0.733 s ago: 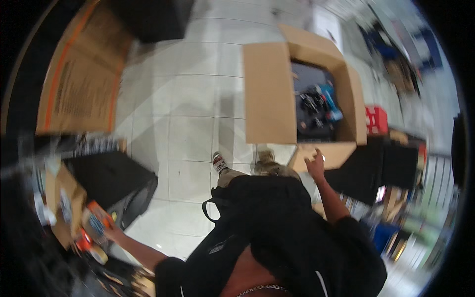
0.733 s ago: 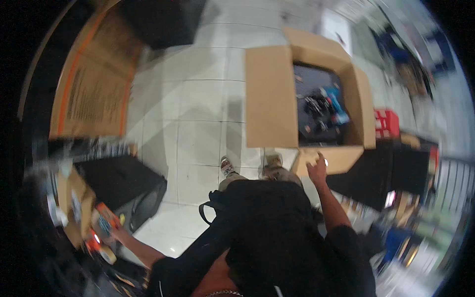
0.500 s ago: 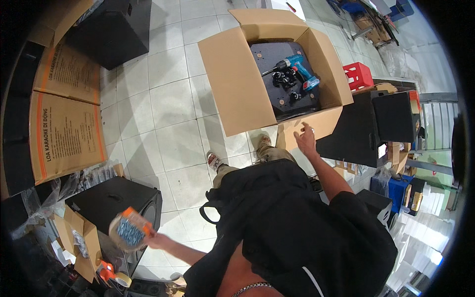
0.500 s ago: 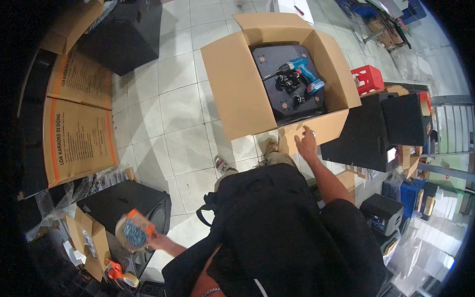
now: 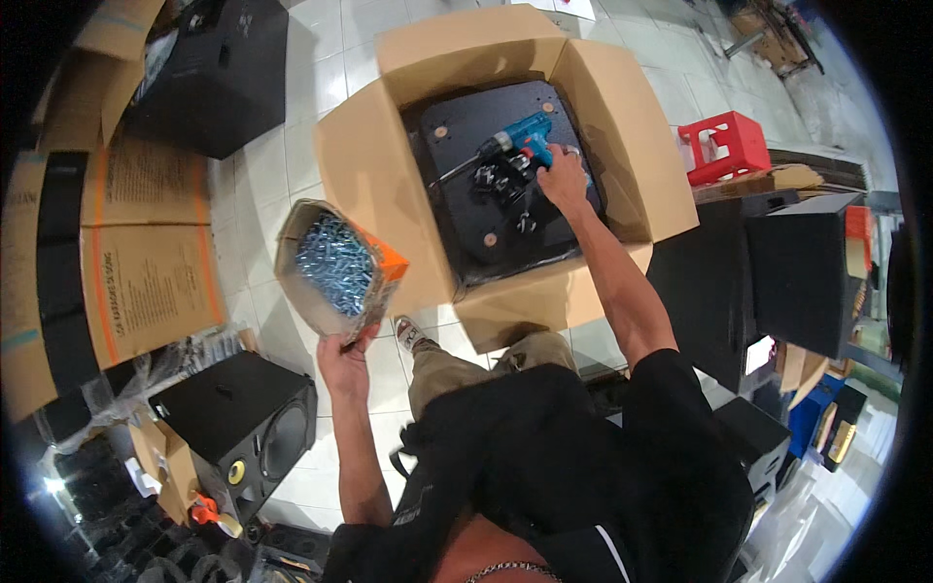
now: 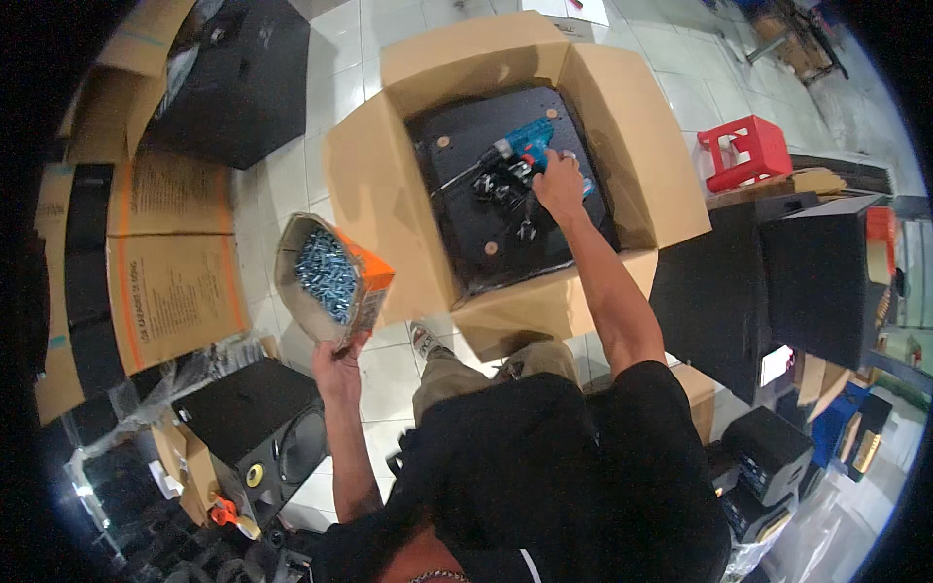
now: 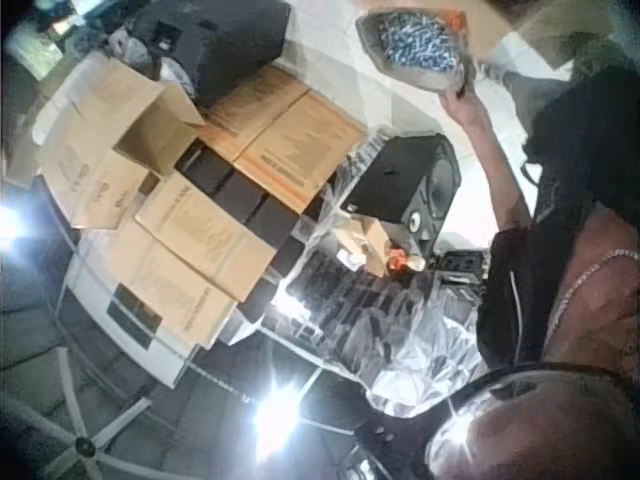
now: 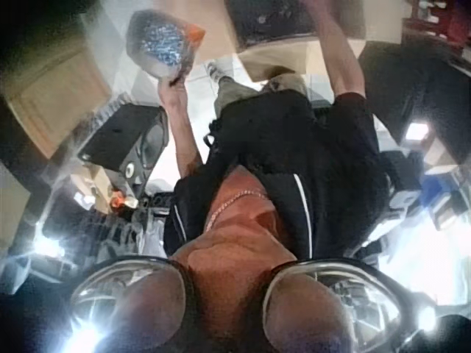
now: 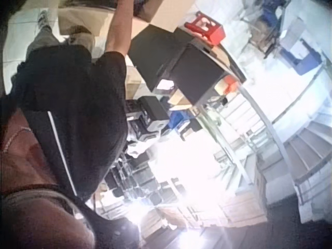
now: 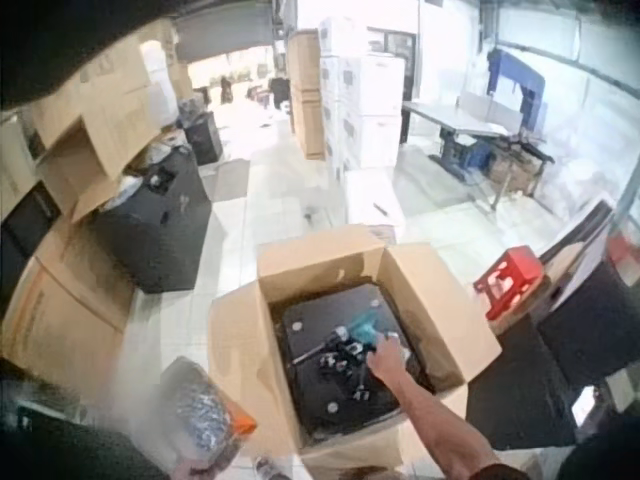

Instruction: The person uses a cordless drill to attach metal brackets to a black speaker component inside a cardboard box. They pick up screws from a container, position the brackets, and drive the screws into place one at a time.

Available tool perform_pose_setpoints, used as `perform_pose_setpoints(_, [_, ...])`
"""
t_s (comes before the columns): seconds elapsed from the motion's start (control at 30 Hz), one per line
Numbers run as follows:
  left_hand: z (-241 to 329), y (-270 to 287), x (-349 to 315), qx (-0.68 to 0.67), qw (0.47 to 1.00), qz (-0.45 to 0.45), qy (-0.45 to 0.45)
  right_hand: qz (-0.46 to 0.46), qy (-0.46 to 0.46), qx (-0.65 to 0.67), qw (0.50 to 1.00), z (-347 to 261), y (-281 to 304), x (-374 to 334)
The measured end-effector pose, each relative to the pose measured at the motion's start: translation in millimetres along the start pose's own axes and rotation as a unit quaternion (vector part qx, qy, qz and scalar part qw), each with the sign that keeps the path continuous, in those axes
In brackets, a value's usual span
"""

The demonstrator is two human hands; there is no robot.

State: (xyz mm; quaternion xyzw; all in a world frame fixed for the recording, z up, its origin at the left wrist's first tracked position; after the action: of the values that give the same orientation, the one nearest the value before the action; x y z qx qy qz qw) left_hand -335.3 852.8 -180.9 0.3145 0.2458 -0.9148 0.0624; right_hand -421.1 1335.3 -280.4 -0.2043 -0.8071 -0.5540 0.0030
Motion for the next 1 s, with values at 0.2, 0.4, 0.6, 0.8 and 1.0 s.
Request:
perform_pose_setpoints(0.2, [-60,-133,11,0.085,0.994,-0.014,0.071,-0.111,0.118,0.051,0.985,-6,-53,19])
perform_pose_setpoints(0.4, [-98,-186,34,0.133,0.987,-0.024,0.085,-0.075,0.083,0.131,0.985,20,-77,14])
perform_pose_setpoints(0.6, [-95,-203,82,0.175,0.981,-0.01,0.08,-0.078,0.006,0.309,0.948,33,-37,-6])
perform_pose_setpoints(0.8, [-100,-239,170,0.184,0.977,-0.069,0.078,-0.076,-0.024,0.378,0.922,20,4,-41])
perform_pose_setpoints(1.0, [-117,-248,217,0.14,0.982,-0.096,0.087,-0.062,-0.036,0.299,0.952,37,-11,-25])
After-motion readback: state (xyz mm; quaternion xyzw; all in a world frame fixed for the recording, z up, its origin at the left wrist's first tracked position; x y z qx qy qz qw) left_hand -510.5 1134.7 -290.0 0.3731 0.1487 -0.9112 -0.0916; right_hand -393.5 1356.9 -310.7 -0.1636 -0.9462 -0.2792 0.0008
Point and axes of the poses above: each hand's wrist, its own x-axis towards the middle knuckle, its own y-axis out of the back of the hand, z = x × y, the point moved 7 cm from there along x, towards the middle knuckle, and after that the axes turned 12 degrees about y, right-handed, at the moved point
